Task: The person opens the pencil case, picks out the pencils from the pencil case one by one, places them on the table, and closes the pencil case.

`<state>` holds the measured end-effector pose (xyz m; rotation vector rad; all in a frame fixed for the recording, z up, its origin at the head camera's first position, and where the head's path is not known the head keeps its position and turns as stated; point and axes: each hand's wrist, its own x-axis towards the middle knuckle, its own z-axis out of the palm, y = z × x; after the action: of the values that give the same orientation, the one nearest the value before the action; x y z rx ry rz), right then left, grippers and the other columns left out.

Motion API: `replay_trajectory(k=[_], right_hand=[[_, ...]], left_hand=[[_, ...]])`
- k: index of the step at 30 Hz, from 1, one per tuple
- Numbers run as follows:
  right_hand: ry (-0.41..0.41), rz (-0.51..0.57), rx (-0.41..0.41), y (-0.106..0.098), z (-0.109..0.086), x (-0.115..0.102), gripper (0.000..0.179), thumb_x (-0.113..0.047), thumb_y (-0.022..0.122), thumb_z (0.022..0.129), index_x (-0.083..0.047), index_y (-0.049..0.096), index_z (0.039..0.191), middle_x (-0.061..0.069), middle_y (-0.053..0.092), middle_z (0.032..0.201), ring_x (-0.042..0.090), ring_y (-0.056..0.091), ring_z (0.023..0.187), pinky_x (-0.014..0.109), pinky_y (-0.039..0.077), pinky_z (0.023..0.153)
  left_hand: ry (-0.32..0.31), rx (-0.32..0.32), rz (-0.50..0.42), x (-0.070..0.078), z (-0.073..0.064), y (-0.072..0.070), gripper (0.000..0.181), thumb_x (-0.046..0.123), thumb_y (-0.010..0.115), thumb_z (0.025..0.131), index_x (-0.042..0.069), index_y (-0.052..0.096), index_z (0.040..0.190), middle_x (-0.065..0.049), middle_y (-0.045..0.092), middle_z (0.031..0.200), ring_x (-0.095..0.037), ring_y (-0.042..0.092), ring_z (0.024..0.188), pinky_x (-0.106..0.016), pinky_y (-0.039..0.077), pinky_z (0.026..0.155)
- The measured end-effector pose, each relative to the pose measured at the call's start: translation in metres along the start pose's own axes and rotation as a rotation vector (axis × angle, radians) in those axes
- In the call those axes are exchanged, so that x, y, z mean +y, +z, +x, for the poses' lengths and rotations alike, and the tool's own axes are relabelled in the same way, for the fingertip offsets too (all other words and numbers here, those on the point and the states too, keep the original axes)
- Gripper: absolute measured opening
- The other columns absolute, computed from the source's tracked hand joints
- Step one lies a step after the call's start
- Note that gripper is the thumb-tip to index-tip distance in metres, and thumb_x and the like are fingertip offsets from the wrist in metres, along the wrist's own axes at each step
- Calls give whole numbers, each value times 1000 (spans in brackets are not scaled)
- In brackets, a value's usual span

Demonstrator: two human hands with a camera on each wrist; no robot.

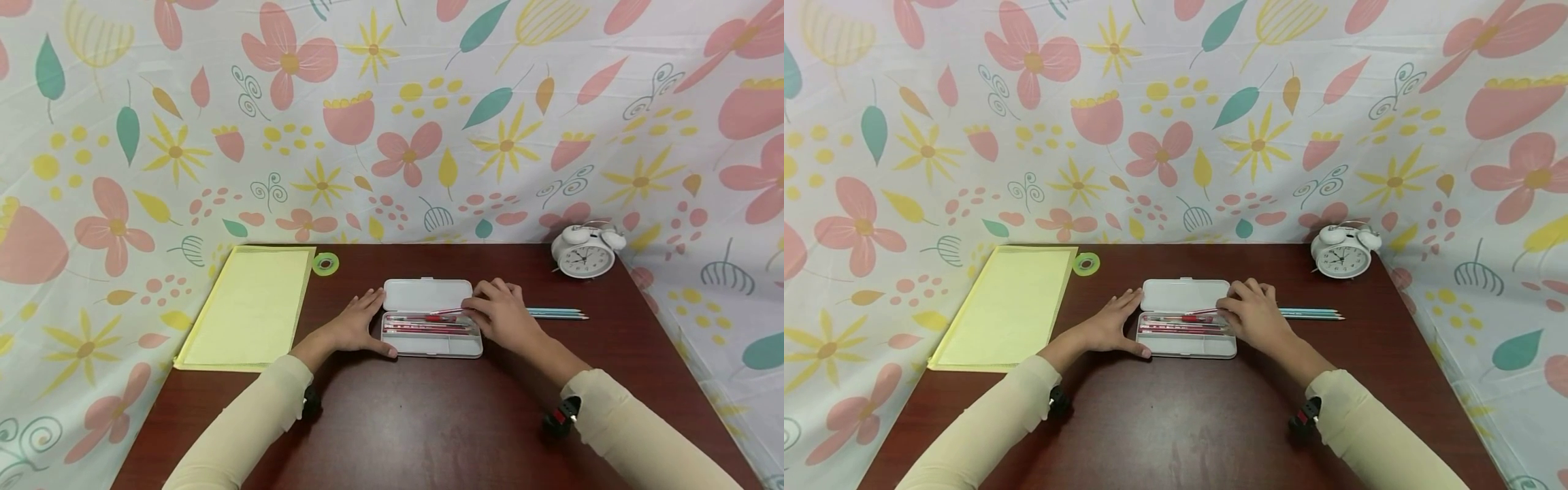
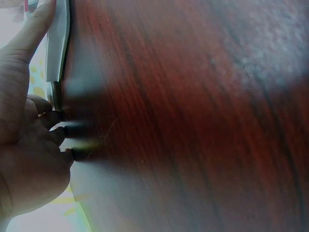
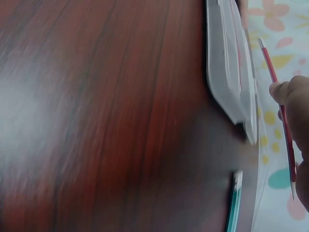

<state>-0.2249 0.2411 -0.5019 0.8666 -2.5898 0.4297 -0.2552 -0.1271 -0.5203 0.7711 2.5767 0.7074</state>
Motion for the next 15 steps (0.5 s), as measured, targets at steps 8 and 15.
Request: replay_trajectory(k=[8,15], right_hand=[[35,-23,18,-11,-20,23,12,-14,87,95,-19,87,107,-1,64,102,21,51,92,61,42,86],[56,-40,50,-20,-37,40,16,-10,89,92,-18,87,105,-1,61,99,20,50,91,57,38,81]], left_hand=[[-10,-7,8,3,-1,-1,146,74,91,77,5,11,178,-15,12,188,-34,5,176,-56,6,142],[-24,-16,27,6,-3,-2,146,70,93,77,8,9,179,-12,9,188,-33,4,176,-57,6,142]])
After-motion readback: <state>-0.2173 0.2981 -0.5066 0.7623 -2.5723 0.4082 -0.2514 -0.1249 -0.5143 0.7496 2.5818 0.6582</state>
